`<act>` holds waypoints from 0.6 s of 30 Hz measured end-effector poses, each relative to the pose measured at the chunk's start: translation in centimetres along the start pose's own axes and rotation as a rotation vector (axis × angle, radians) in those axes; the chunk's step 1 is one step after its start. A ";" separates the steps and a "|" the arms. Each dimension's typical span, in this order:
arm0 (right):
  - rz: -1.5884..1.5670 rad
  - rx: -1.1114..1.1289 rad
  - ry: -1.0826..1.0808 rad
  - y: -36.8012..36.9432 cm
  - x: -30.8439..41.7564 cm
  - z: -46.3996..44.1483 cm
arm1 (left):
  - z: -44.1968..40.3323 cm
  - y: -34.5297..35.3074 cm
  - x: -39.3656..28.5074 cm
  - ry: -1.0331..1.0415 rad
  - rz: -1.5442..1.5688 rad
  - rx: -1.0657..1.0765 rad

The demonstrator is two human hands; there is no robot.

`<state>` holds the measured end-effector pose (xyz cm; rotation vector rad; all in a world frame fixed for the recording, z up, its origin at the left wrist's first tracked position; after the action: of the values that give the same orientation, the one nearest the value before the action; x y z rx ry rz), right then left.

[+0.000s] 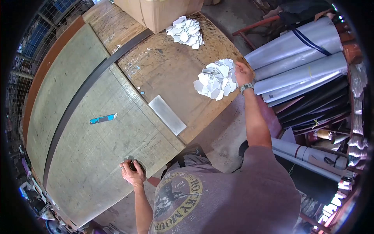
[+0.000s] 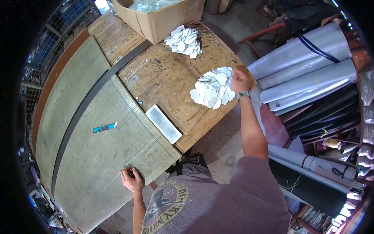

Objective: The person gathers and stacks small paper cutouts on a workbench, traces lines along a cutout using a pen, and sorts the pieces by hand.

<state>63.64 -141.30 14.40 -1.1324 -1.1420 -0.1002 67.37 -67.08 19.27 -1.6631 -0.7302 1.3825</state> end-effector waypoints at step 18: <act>-0.124 0.160 -0.582 3.2 19.8 7.5 | 1.2 0.1 1.3 0.021 0.059 -0.082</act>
<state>69.92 -125.14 26.89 -0.9704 -1.7037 0.2374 66.45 -65.78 18.51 -1.7734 -0.7393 1.3908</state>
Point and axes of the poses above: each hand's wrist, its own z-axis away from the middle knuckle, its own y-axis out of the palm, x = y × z, the point moved 8 cm from there along -z, towards the middle knuckle, and after that the axes turned 10 degrees about x, right-handed, at the moved point
